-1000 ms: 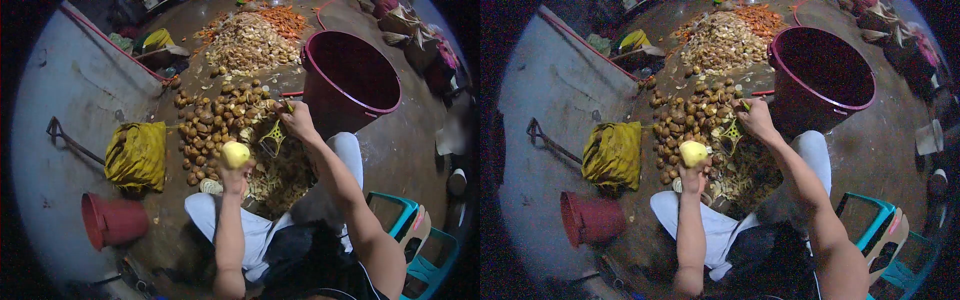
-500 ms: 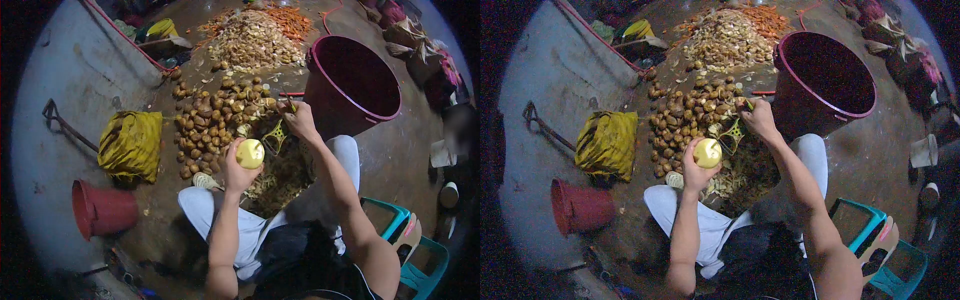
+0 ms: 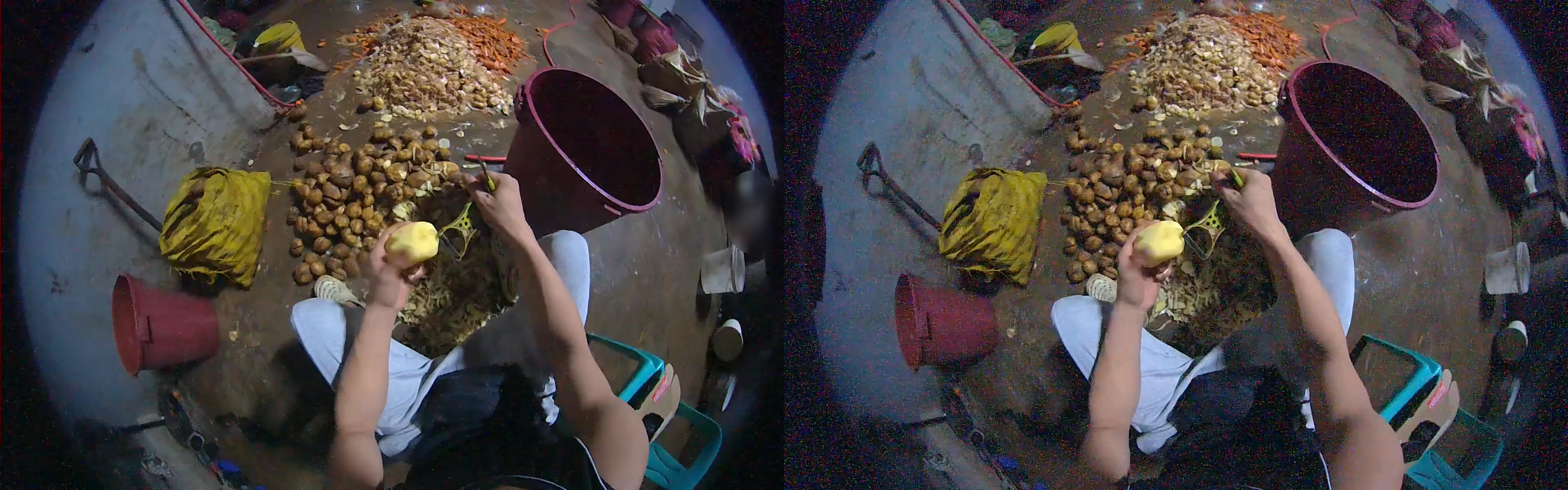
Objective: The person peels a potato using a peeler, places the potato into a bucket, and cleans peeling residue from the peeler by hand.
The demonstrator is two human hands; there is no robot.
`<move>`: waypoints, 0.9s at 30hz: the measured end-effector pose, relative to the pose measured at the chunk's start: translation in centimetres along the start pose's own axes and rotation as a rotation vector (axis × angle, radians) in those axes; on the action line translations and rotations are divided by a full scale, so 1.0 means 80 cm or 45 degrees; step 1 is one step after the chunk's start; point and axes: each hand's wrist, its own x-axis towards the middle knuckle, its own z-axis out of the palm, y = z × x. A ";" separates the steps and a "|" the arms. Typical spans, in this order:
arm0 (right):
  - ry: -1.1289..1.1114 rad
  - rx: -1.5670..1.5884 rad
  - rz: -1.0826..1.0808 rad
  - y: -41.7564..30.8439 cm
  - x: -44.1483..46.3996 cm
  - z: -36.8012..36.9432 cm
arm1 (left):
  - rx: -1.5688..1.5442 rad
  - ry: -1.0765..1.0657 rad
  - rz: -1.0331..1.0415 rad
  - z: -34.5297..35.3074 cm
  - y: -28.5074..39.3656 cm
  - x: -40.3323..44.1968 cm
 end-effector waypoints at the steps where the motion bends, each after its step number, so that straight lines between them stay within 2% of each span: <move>1: 0.020 0.034 -0.014 0.001 -0.001 -0.001 | -0.741 -0.168 -0.377 -0.015 0.010 0.001; 2: 0.019 0.042 -0.016 0.002 0.000 -0.002 | -1.479 -0.335 -0.756 -0.026 0.017 0.002; 3: -0.002 0.073 -0.016 0.003 0.000 -0.005 | -1.523 -0.358 -0.805 -0.029 0.022 0.003; 4: -0.022 0.104 -0.017 0.006 0.002 -0.007 | -1.511 -0.356 -0.803 -0.030 0.026 0.004; 6: -0.006 0.102 -0.050 0.031 0.008 -0.001 | -1.258 0.076 -0.769 -0.024 0.032 0.000; 8: 0.014 -0.049 -0.060 0.045 0.010 0.001 | -1.149 0.166 -0.786 -0.020 0.024 0.001; 10: 0.030 -0.039 -0.039 0.033 0.006 -0.005 | -1.042 0.355 -0.649 -0.007 0.020 0.005; 18: 0.090 0.101 -0.027 0.024 0.000 -0.023 | -1.378 0.174 -0.644 -0.014 0.009 0.024; 19: 0.111 0.123 -0.060 0.030 0.000 -0.025 | -1.228 0.414 -0.770 0.000 0.022 0.027; 20: 0.133 0.147 -0.090 0.035 -0.001 -0.028 | -1.221 0.405 -0.780 0.001 0.018 0.028; 22: 0.117 0.077 -0.043 0.036 -0.001 -0.042 | -1.526 0.091 -0.861 0.001 0.014 0.031; 23: 0.086 0.009 -0.003 0.037 -0.002 -0.050 | -1.434 0.203 -0.958 0.005 0.011 0.031; 24: 0.096 0.014 0.009 0.039 -0.003 -0.057 | -1.423 0.195 -0.970 0.009 0.009 0.030; 27: 0.127 0.057 0.039 0.046 -0.008 -0.080 | -1.603 0.021 -1.010 0.016 -0.001 0.027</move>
